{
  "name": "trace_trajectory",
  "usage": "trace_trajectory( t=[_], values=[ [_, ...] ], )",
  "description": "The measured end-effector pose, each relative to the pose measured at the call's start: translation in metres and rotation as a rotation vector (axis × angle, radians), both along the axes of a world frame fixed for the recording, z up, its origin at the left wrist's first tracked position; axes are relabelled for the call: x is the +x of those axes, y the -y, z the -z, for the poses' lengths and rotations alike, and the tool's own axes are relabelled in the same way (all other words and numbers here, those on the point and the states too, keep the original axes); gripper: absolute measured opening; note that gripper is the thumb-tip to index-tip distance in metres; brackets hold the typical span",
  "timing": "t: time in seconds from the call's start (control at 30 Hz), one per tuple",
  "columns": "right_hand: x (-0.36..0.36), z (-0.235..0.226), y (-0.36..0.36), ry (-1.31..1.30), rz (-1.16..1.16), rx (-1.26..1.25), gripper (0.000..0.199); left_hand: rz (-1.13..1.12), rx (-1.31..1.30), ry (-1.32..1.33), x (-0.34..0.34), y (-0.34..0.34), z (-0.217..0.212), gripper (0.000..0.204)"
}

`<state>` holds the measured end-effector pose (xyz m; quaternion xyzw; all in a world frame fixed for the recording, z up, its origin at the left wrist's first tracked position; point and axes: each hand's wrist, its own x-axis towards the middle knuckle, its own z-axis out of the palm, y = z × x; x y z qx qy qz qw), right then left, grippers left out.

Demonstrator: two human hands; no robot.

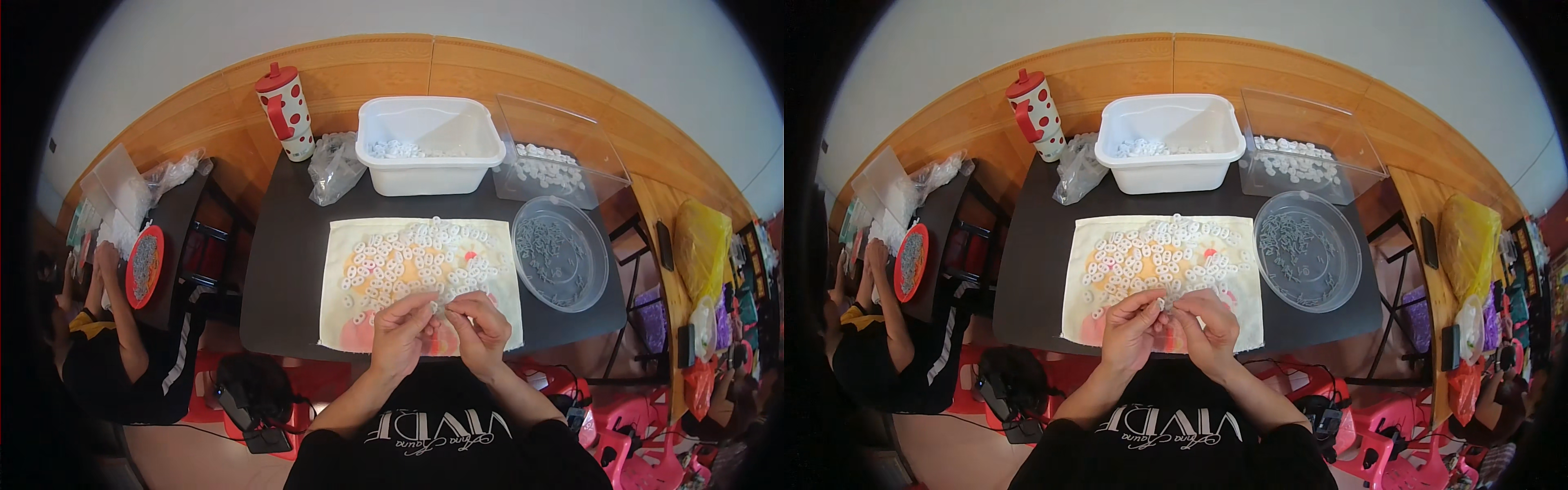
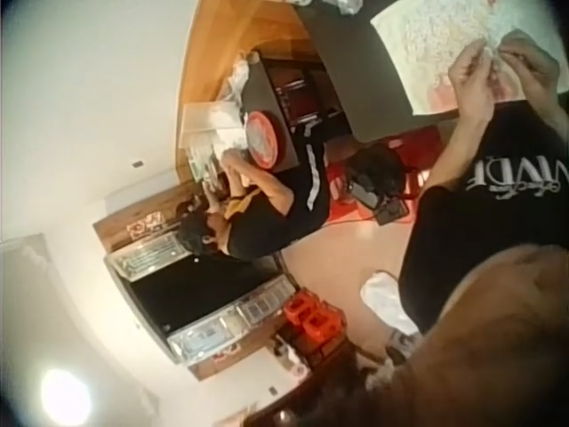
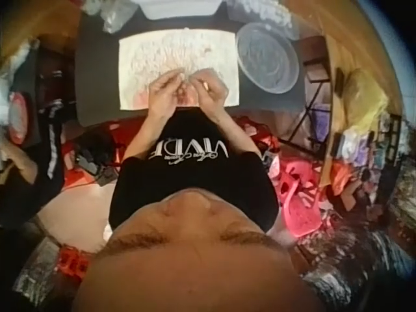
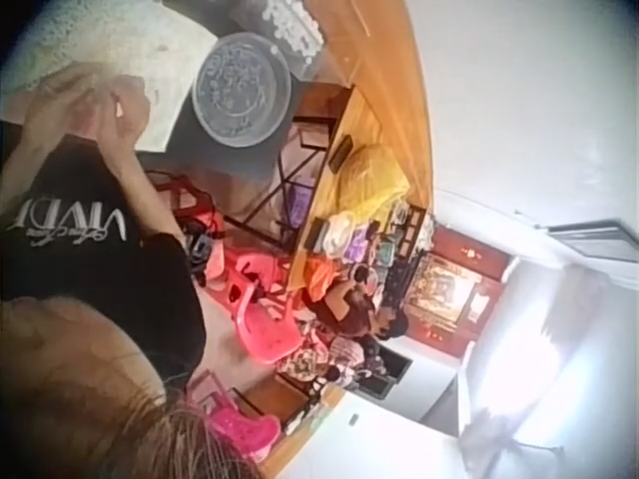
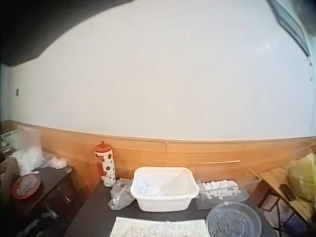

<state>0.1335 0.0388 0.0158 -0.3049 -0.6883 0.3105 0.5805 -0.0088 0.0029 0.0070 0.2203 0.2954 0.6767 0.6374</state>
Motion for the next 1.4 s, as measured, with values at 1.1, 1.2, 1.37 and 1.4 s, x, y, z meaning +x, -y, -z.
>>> trace_trajectory(
  t=[1.1,1.2,1.37,1.4],
  values=[
    [-0.0023,0.0005,0.0060,0.061,0.027,0.069,0.017,-0.030,0.189,-0.208,0.0011,0.0078,-0.0026,0.020],
    [-0.0021,-0.0014,0.0029,0.115,0.036,0.163,0.020,-0.049,0.189,-0.258,0.0010,0.0081,-0.0024,0.020],
    [-0.0045,-0.0047,-0.0007,0.190,-0.004,0.251,0.022,-0.104,0.255,-0.365,-0.0004,0.0093,-0.0004,0.019],
    [-0.0044,-0.0049,0.0002,0.204,-0.021,0.231,0.021,-0.120,0.269,-0.402,-0.0010,0.0096,-0.0006,0.020]
  ],
)
